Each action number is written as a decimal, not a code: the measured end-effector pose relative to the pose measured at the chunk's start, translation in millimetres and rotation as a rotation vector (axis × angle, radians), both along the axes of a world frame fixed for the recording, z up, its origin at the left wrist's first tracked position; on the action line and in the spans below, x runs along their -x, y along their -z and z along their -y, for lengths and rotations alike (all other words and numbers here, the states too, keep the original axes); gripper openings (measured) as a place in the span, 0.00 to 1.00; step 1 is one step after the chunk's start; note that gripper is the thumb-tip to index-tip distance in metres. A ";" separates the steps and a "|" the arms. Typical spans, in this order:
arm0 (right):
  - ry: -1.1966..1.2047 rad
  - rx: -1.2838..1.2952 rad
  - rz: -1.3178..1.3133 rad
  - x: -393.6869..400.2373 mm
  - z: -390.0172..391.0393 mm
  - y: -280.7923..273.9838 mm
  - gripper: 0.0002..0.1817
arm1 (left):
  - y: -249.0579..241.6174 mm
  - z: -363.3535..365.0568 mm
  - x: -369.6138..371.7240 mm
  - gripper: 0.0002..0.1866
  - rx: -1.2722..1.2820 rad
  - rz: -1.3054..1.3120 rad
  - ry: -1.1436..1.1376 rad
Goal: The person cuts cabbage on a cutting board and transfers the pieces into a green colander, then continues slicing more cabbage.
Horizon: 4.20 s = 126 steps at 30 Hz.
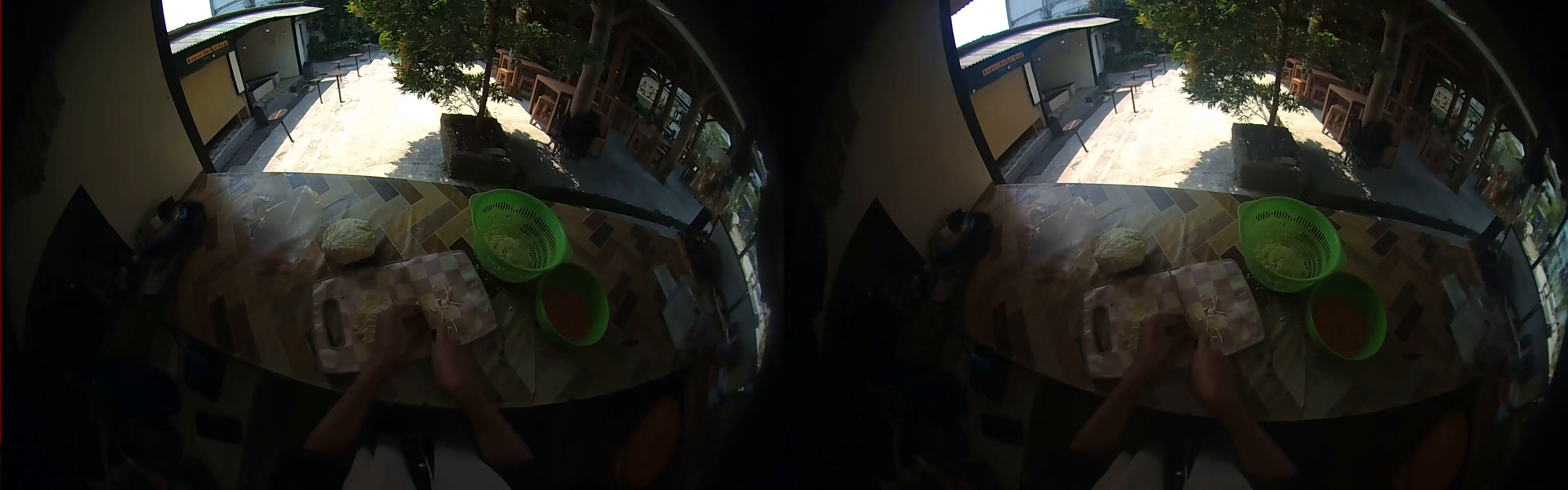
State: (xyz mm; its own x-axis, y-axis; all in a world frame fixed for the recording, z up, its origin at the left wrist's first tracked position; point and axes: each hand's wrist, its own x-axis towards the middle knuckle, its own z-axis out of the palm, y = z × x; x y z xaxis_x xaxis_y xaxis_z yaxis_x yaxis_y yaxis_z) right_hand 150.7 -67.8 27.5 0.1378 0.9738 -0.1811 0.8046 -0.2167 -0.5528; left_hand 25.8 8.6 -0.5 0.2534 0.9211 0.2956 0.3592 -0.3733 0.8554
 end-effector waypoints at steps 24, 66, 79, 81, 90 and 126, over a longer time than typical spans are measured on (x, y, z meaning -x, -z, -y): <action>0.008 -0.070 -0.274 -21.0 13.0 12.3 0.18 | 10.5 -38.8 -4.9 0.09 -0.106 -0.197 -0.073; 0.012 0.039 -0.097 -5.8 -1.0 6.8 0.19 | 2.6 -44.5 7.2 0.07 0.062 0.038 -0.002; -0.050 -0.175 -0.570 -49.1 18.1 23.6 0.19 | -15.3 -20.6 2.8 0.08 0.027 -0.051 0.093; -0.070 -0.190 -0.574 -48.5 22.4 27.9 0.19 | -23.2 -10.3 4.0 0.09 0.065 -0.131 0.108; 0.022 -0.146 -0.432 -31.2 31.2 28.7 0.18 | -11.3 -0.9 -12.3 0.12 0.136 -0.088 -0.125; 0.048 -0.037 -0.235 -4.8 32.8 8.3 0.21 | -11.9 -3.5 -5.2 0.09 0.128 -0.071 -0.034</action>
